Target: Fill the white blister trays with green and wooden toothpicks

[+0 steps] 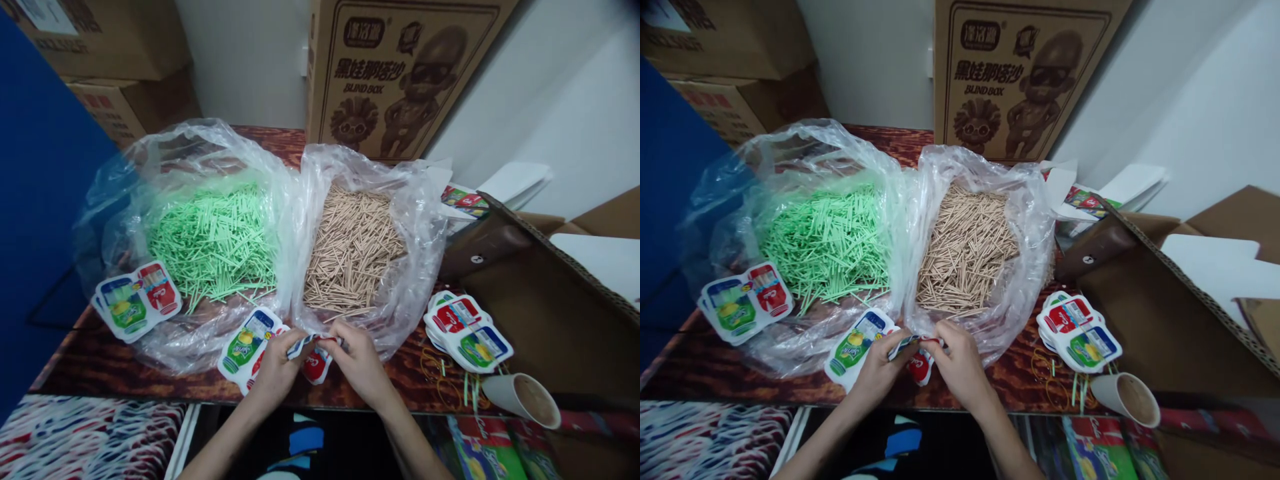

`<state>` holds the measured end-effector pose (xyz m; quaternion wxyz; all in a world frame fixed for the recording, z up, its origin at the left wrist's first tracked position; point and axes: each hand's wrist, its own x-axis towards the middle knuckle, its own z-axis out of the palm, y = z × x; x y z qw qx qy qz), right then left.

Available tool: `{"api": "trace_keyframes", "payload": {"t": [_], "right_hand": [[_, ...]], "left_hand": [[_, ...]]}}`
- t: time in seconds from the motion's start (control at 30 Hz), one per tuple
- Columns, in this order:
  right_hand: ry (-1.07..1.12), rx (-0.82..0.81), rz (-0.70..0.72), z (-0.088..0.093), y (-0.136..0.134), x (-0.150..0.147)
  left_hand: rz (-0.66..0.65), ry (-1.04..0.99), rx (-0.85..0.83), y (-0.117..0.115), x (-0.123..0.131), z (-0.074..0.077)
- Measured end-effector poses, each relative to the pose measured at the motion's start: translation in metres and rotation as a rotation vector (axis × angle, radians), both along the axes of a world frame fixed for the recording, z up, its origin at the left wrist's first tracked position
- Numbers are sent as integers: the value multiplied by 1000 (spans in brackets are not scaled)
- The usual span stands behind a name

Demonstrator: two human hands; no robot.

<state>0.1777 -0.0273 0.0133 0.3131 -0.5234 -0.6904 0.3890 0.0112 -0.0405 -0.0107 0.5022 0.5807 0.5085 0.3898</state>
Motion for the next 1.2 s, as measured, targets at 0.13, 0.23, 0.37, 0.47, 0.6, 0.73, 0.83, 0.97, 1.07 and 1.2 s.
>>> {"api": "trace_keyframes", "payload": {"t": [0.13,0.23,0.37,0.47,0.6,0.73,0.83,0.97,1.07,1.2], "right_hand": [[67,-52,21,4,16,12],[49,45,-153,8,36,26],[-148,158,-116,5,52,38],[-397,216,63,-5,47,41],[-693,332,109,-17,32,47],[-777,364,117,-23,24,53],[-828,378,151,-30,21,56],[-788,363,151,-36,17,57],[-709,383,135,-34,17,53],[-757,442,196,-34,26,37]], "left_hand": [[-87,23,-66,-2,-6,1],[-172,55,-46,-1,-9,5],[-313,159,36,3,-4,8],[-395,307,41,6,2,4],[-418,444,47,10,4,0],[-421,479,68,15,-1,6],[-438,509,42,18,-3,12],[-453,419,57,17,-2,12],[-492,387,30,14,-1,8],[-490,366,-9,9,-2,3]]}}
